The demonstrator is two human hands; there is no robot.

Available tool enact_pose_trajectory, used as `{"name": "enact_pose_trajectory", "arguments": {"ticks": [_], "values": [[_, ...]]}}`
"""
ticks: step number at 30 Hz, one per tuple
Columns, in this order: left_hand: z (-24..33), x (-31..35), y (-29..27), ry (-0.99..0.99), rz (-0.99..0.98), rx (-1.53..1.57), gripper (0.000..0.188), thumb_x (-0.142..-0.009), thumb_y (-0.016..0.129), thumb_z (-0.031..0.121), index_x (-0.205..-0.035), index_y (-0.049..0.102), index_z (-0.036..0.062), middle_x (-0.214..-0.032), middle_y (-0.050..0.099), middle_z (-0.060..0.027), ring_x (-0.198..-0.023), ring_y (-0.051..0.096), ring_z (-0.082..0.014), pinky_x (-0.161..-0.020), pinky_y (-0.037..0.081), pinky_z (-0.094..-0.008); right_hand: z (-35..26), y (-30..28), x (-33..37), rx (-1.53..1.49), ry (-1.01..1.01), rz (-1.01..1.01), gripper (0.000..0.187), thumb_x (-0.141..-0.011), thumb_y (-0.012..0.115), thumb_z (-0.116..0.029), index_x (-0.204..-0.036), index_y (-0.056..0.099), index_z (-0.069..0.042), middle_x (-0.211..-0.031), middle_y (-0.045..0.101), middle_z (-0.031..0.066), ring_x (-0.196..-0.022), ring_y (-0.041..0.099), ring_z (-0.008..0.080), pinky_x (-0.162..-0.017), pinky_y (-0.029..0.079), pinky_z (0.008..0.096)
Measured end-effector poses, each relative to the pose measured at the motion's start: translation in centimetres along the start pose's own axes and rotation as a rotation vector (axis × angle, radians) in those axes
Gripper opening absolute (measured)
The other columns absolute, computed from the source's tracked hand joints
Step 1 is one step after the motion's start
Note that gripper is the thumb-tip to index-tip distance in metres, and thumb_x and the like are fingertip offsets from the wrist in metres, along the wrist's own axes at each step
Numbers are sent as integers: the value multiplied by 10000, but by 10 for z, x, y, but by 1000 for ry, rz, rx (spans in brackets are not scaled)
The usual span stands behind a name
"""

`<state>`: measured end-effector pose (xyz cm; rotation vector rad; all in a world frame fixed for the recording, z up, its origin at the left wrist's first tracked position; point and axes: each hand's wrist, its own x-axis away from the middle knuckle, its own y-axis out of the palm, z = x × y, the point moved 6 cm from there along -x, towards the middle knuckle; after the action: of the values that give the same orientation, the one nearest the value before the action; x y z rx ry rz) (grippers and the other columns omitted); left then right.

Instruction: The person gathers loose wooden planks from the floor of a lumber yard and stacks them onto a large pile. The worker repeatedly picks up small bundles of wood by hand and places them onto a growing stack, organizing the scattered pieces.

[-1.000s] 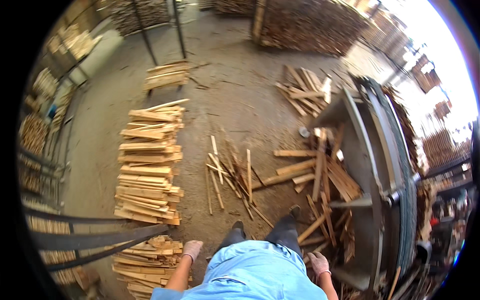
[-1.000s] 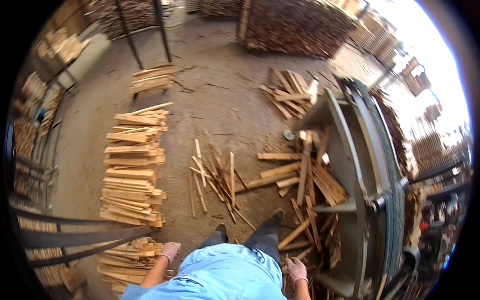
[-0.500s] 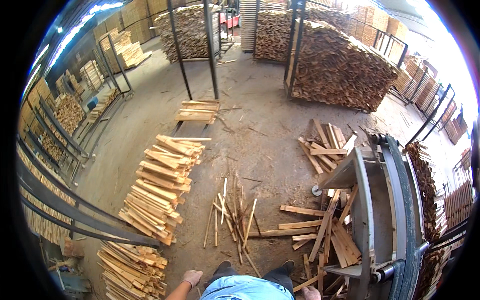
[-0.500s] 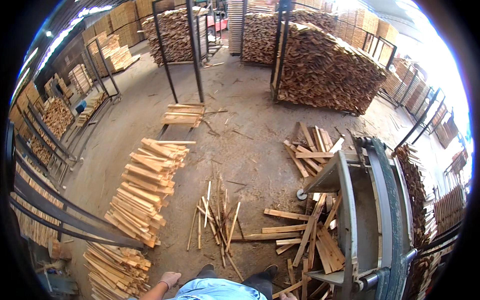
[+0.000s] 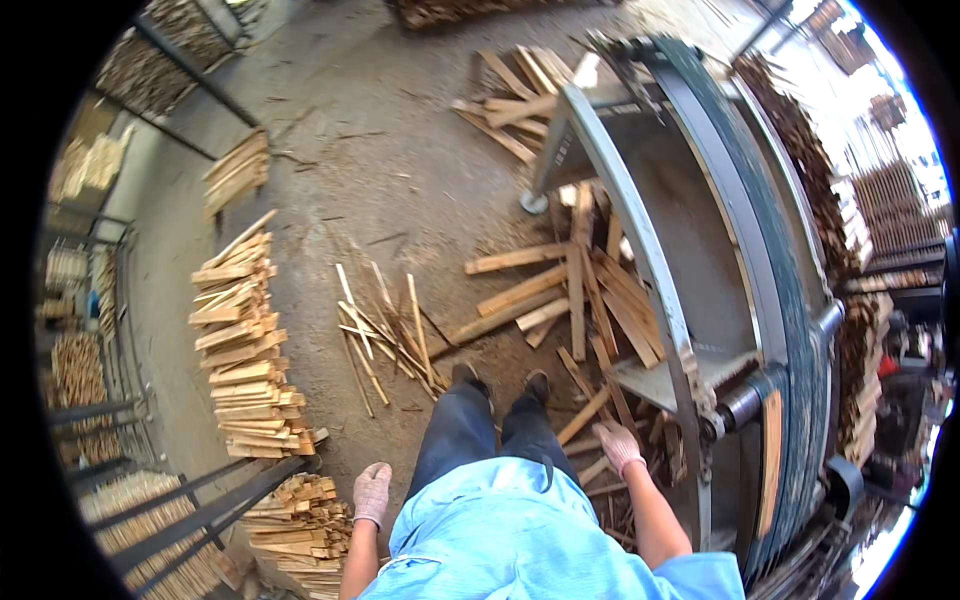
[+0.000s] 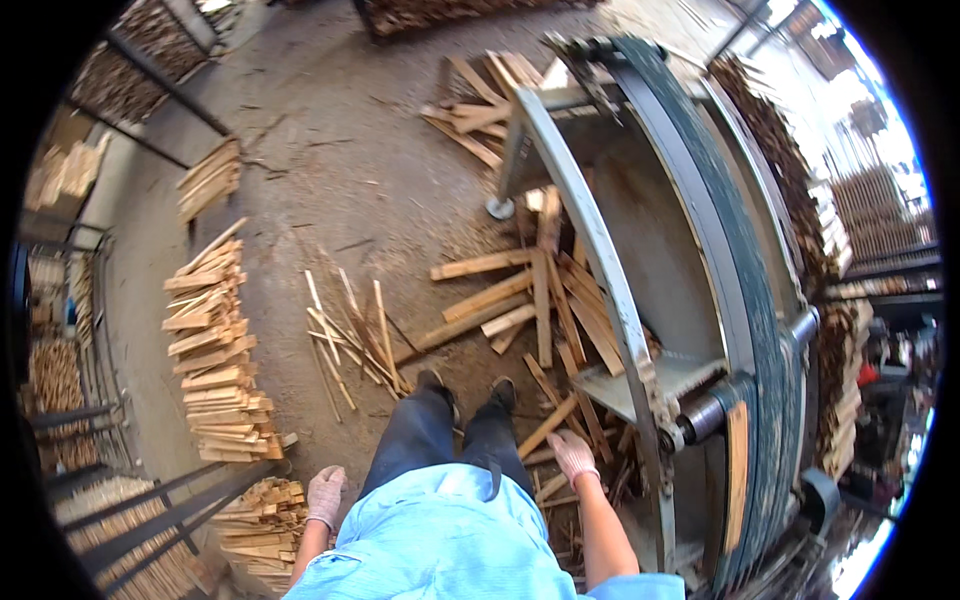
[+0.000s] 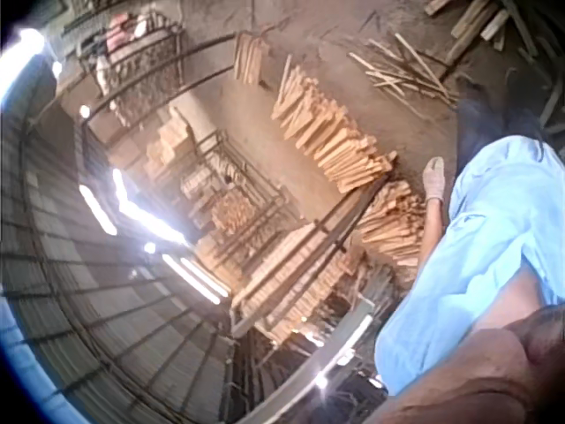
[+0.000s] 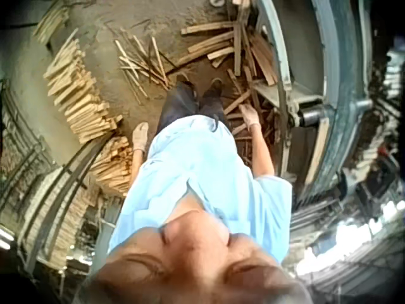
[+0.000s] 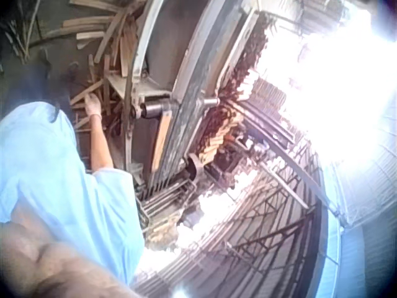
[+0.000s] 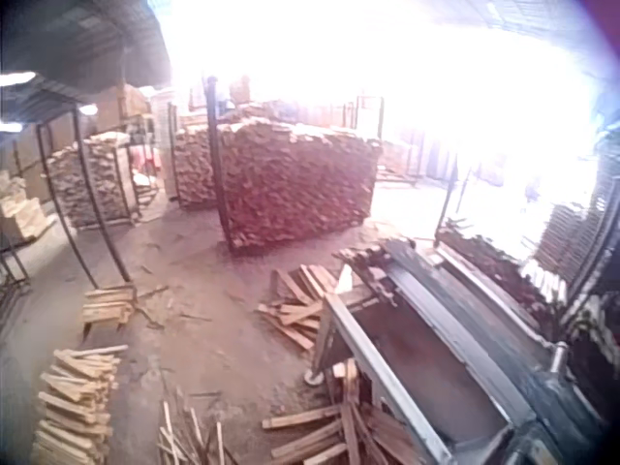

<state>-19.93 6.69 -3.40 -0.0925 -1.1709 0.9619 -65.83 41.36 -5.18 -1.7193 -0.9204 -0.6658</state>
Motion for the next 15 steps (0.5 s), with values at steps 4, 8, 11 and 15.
{"name": "enact_pose_trajectory", "arguments": {"ticks": [4,8,11,15], "values": [[31,-31,18,-149,-136,71,442,-975,676,274,-1255,661,-67,-1115,760,-152,-1019,709,-241,-917,541,-344,-30,-1,-8,-75,61,25,469,-972,551,-439,-1196,705,-57,-1206,707,197,-1174,641,384,-1006,484,428],[116,-73,37,113,-173,-227,470,-973,673,267,-1292,640,-76,-1203,732,-166,-1062,697,-269,-960,523,-365,-46,6,-14,-144,96,23,529,-961,584,-466,-1293,648,-60,-1234,689,242,-1206,620,417,-1015,483,453],[138,-100,56,20,-186,-111,484,-979,666,248,-1336,617,-74,-1276,697,-179,-1111,679,-249,-966,521,-344,-36,17,-36,-97,237,-49,547,-947,602,-485,-1289,645,-60,-1212,691,258,-1185,628,430,-1004,488,466],[128,-94,98,-102,-259,19,397,-993,658,231,-1288,658,-34,-1095,730,-108,-916,693,-175,-832,551,-297,-30,25,-103,82,121,-43,603,-937,616,-510,-1350,591,-72,-1181,694,270,-1160,637,444,-985,498,484]]}}
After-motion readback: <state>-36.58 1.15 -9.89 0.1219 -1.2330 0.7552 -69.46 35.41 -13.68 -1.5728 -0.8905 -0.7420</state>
